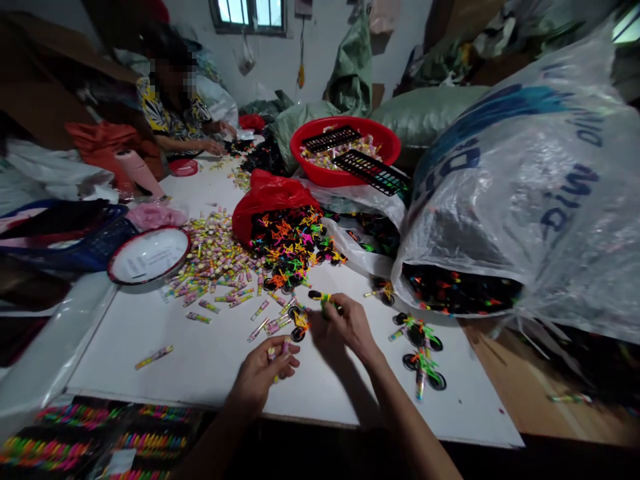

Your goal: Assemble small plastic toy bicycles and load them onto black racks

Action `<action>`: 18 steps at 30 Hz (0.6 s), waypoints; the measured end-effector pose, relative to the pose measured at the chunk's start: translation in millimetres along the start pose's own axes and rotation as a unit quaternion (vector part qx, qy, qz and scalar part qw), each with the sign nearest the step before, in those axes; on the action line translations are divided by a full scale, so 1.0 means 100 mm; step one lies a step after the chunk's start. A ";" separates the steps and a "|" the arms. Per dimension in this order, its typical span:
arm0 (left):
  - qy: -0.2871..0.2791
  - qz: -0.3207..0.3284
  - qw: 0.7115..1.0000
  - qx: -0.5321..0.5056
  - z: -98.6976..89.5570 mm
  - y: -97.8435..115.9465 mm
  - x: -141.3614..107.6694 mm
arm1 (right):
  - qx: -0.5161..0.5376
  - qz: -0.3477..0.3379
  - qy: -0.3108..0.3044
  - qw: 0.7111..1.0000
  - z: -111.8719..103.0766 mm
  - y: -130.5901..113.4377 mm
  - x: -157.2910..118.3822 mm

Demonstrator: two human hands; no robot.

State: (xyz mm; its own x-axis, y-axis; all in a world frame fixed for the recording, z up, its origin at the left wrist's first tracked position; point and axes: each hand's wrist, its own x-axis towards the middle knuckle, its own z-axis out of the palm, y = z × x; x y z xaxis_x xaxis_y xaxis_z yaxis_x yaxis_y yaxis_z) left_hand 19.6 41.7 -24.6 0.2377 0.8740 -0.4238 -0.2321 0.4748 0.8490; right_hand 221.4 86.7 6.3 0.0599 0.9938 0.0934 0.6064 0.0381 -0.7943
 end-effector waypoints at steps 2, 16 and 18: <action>-0.012 0.011 1.000 0.020 0.01 -0.05 0.05 | 0.138 0.035 -0.020 0.990 0.05 -0.04 -0.24; -0.025 0.029 0.998 0.050 -0.02 -0.06 -0.05 | 0.434 0.179 -0.130 0.873 0.35 -0.26 -0.62; -0.037 0.044 0.997 0.054 0.02 -0.05 -0.09 | 0.452 0.186 -0.118 0.865 0.37 -0.24 -0.67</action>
State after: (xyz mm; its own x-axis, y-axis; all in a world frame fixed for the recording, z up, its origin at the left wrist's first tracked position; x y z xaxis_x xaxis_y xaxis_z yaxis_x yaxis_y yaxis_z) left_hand 20.7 31.3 -24.2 0.2911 0.8997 -0.3254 -0.1533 0.3795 0.9124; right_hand 173.3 22.7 -3.2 -0.1109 0.9446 -0.3090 -0.2931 -0.3282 -0.8980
